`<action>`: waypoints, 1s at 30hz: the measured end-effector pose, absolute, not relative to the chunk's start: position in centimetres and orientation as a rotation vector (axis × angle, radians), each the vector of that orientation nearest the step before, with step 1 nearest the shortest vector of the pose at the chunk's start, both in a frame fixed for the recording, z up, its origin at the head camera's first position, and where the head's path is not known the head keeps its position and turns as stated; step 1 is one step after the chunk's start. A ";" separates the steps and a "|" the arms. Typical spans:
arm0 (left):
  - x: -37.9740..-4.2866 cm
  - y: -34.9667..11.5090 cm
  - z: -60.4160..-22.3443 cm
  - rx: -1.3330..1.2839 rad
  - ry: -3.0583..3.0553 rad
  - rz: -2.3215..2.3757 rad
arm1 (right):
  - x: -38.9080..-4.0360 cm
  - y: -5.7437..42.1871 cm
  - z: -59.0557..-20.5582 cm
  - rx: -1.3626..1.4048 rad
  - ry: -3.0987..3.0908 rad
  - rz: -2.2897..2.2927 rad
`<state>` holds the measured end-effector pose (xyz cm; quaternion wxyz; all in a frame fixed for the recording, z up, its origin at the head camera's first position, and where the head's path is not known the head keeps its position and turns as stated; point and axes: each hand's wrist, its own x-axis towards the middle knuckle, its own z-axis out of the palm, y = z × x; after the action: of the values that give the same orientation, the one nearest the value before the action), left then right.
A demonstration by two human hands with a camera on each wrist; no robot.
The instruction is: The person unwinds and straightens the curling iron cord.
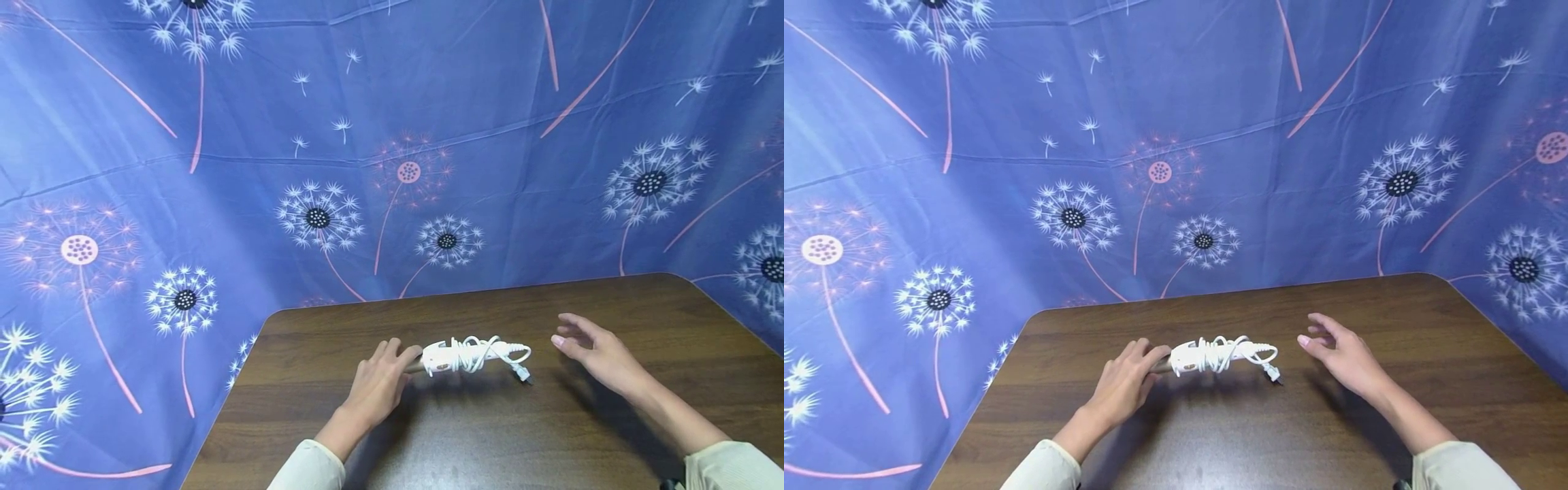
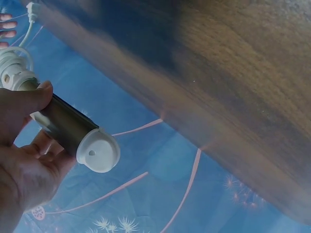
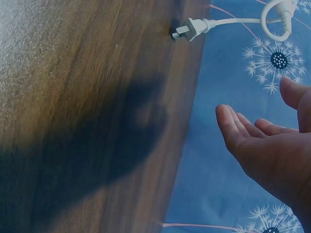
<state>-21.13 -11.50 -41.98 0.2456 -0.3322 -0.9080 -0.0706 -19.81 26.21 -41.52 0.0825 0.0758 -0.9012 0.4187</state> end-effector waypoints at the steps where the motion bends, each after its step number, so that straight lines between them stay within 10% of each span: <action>1: -21.1 -11.5 -41.9 -0.907 -2.473 -0.191 | -19.8 26.2 -41.5 0.224 -2.687 1.257; 30: -20.7 -10.8 -40.0 -0.928 -2.397 -0.259 | -20.8 25.4 -42.2 0.341 -2.497 1.553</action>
<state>-20.69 -10.82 -40.03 0.2756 -0.3454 -0.8919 -0.0965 -20.81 25.40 -42.20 0.0906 0.1146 -0.8401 0.5224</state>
